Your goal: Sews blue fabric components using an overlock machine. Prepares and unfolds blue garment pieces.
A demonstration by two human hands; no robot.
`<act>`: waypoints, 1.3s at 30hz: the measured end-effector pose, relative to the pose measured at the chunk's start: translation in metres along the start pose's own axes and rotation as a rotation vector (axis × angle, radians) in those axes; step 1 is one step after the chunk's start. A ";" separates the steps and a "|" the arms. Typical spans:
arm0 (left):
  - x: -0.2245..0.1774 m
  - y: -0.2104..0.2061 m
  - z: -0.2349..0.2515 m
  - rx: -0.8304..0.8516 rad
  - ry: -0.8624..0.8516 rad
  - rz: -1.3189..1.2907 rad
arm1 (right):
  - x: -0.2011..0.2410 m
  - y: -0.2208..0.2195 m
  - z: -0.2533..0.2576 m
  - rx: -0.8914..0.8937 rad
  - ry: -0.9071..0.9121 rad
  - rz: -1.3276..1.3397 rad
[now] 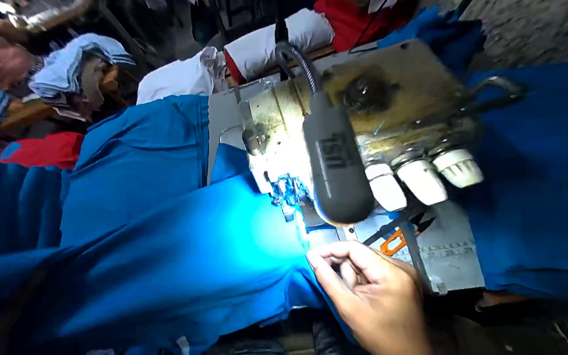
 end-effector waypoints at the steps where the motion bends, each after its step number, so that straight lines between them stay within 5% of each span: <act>1: -0.004 -0.001 0.031 0.091 -0.122 0.025 | 0.001 -0.003 0.009 -0.017 0.051 -0.039; 2: -0.005 -0.006 0.057 0.097 -0.224 0.070 | 0.003 -0.005 0.015 -0.024 0.080 -0.085; 5: -0.080 -0.020 0.065 -0.190 -0.073 0.004 | 0.007 -0.012 0.027 -0.028 0.091 -0.182; 8: -0.165 -0.085 -0.023 -0.052 -0.225 -0.224 | 0.007 -0.013 0.029 -0.068 0.096 -0.193; 11: -0.173 -0.154 -0.077 0.013 -0.207 -0.191 | 0.010 -0.013 0.026 -0.031 0.075 -0.215; 14: -0.137 -0.084 -0.068 -0.247 -0.137 -0.267 | 0.002 -0.005 0.026 0.139 -0.077 -0.118; 17: -0.130 -0.052 -0.066 -0.467 0.107 -0.773 | -0.015 0.004 0.018 0.377 -0.316 0.197; 21: -0.181 -0.159 -0.074 0.001 0.566 -1.565 | -0.022 0.001 0.003 0.477 -0.690 0.423; 25: -0.188 -0.151 -0.065 -0.049 0.431 -1.536 | -0.021 0.005 -0.007 0.486 -0.749 0.492; 29: -0.201 -0.159 -0.079 0.022 0.530 -1.373 | -0.026 0.004 -0.006 0.473 -0.718 0.466; 34: -0.175 -0.119 -0.061 0.029 0.284 -0.977 | -0.032 0.013 -0.007 0.467 -0.634 0.425; 39: -0.174 -0.113 -0.057 0.057 0.233 -0.921 | -0.032 0.018 -0.016 0.505 -0.679 0.471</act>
Point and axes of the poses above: each hand's wrist, its own z-axis towards the middle knuckle, its own y-axis out of the back of the hand, x = y × z, the point moved 6 cm from there along z, towards the middle knuckle, and after that the axes turned 9 degrees about z, right-handed, at the moved point
